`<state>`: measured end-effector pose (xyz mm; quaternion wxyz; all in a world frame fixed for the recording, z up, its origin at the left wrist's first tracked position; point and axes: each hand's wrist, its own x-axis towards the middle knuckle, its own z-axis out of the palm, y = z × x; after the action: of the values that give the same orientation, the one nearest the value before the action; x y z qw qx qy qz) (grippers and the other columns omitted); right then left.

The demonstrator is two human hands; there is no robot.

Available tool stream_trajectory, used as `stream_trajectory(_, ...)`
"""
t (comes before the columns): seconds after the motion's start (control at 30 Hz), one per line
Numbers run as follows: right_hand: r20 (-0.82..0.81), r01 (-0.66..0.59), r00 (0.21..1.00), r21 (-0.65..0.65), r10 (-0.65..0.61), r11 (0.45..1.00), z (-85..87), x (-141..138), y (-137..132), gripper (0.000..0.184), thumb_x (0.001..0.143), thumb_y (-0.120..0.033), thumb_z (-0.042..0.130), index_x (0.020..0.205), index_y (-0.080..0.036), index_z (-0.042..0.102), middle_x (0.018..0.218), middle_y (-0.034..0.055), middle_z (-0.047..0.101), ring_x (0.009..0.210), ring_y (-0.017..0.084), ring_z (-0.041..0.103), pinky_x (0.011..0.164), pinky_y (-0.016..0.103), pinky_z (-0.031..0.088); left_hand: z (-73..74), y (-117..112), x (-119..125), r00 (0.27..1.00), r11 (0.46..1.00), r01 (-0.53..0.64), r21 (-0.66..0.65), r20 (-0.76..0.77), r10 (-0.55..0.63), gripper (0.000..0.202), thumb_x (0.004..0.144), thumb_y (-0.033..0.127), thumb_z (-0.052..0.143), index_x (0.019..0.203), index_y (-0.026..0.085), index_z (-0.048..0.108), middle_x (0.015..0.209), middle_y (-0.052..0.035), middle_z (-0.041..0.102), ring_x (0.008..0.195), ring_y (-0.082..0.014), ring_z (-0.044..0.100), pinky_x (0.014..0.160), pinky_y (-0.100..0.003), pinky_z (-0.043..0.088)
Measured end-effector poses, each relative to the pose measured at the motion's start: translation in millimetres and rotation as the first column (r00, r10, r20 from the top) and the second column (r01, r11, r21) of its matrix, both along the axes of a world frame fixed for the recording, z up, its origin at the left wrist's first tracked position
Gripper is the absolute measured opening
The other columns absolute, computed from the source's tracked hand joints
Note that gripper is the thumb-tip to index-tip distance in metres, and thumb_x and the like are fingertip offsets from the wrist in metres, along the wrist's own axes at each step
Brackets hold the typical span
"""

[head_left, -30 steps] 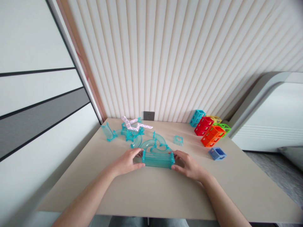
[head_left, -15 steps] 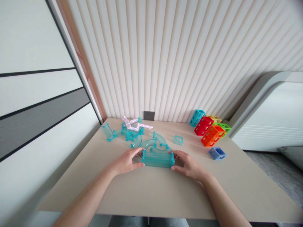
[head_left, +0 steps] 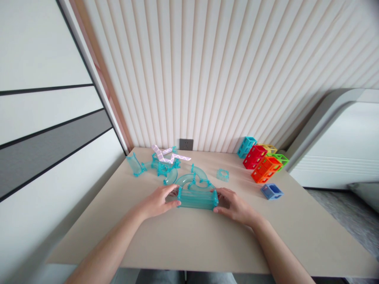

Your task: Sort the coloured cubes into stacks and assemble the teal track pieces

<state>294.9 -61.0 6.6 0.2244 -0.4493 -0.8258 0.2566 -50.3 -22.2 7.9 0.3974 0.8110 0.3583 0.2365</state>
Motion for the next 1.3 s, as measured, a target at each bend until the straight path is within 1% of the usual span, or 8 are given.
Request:
stream_trajectory(0.1,0.008,-0.004,1.0,-0.009,0.005,1.0,2.4,-1.4,0.2,0.055,0.084,-0.053,0.073,0.124,-0.017,0.059,0.103,0.0099,0.067,0.093,0.024,0.063,0.087,0.038,0.05,-1.2,0.4,-0.8,1.0,1.0,0.003,0.005,-0.014,-0.003,0.044,0.088,0.047,0.067,0.124,0.022,0.059,0.117,-0.0082,0.071,0.106,-0.0227,0.069,0.096,-0.037,0.053)
stream_trajectory(0.27,0.054,0.009,0.999,-0.016,-0.008,1.0,8.6,-3.6,0.7,0.036,0.082,-0.047,0.076,0.1,-0.018,0.063,0.092,0.005,0.062,0.083,0.02,0.058,0.077,0.032,0.048,-8.1,3.1,-2.7,0.998,1.0,-0.014,0.021,-0.062,0.015,0.052,0.081,0.044,0.076,0.125,0.022,0.057,0.119,-0.008,0.069,0.106,-0.0228,0.068,0.097,-0.037,0.053)
stream_trajectory(0.37,0.071,0.016,0.997,-0.024,-0.014,1.0,10.0,-3.2,0.8,0.028,0.082,-0.041,0.076,0.092,-0.019,0.061,0.088,0.0028,0.059,0.078,0.018,0.056,0.072,0.029,0.045,-10.8,4.0,-2.6,0.996,0.998,-0.036,0.06,-0.083,0.041,0.051,0.081,0.04,0.076,0.125,0.023,0.057,0.119,-0.0075,0.068,0.105,-0.0228,0.067,0.097,-0.038,0.053)
stream_trajectory(0.47,0.078,0.012,0.997,-0.025,-0.01,1.0,10.4,-3.4,0.3,0.026,0.082,-0.038,0.075,0.087,-0.019,0.059,0.086,0.0019,0.058,0.076,0.017,0.054,0.07,0.028,0.044,-9.1,3.3,-2.0,0.992,0.996,-0.035,0.08,-0.116,0.044,0.051,0.081,0.038,0.076,0.126,0.024,0.056,0.118,-0.0072,0.068,0.104,-0.0234,0.067,0.097,-0.039,0.052)
stream_trajectory(0.63,0.085,0.008,0.996,-0.015,-0.006,1.0,11.4,-4.6,-0.3,0.025,0.084,-0.038,0.073,0.088,-0.019,0.058,0.086,0.0018,0.058,0.076,0.017,0.054,0.071,0.028,0.043,-5.1,2.2,-1.3,0.988,0.992,-0.03,0.124,-0.144,0.047,0.044,0.081,0.035,0.076,0.119,0.022,0.057,0.113,-0.0069,0.066,0.101,-0.0224,0.065,0.094,-0.036,0.052)
stream_trajectory(0.8,0.09,0.004,0.996,-0.011,-0.003,1.0,10.7,-3.8,0.0,0.026,0.084,-0.04,0.072,0.088,-0.019,0.057,0.086,0.002,0.058,0.075,0.016,0.053,0.071,0.029,0.043,-7.4,3.9,-1.7,0.984,0.986,-0.013,0.164,-0.171,0.041,0.036,0.082,0.037,0.076,0.109,0.02,0.059,0.102,-0.0047,0.063,0.091,-0.0203,0.063,0.086,-0.033,0.053)
stream_trajectory(1.17,0.104,0.013,0.994,0.002,-0.013,1.0,7.0,-5.8,0.1,0.026,0.086,-0.041,0.07,0.089,-0.019,0.056,0.085,0.0022,0.058,0.075,0.017,0.053,0.07,0.029,0.043,-9.0,4.4,-1.5,0.979,0.991,-0.023,0.131,-0.199,0.049,0.034,0.082,0.036,0.077,0.106,0.019,0.059,0.098,-0.0033,0.062,0.087,-0.0194,0.061,0.082,-0.032,0.051)
stream_trajectory(1.3,0.09,0.01,0.996,0.001,-0.01,1.0,9.4,-6.0,0.6,0.033,0.088,-0.05,0.066,0.086,-0.019,0.057,0.084,0.0029,0.058,0.074,0.017,0.053,0.069,0.029,0.043,-7.6,4.4,-0.9,0.98,0.992,-0.027,0.121,-0.195,0.05,0.035,0.081,0.036,0.077,0.106,0.019,0.059,0.1,-0.0037,0.063,0.087,-0.0199,0.061,0.082,-0.032,0.051)
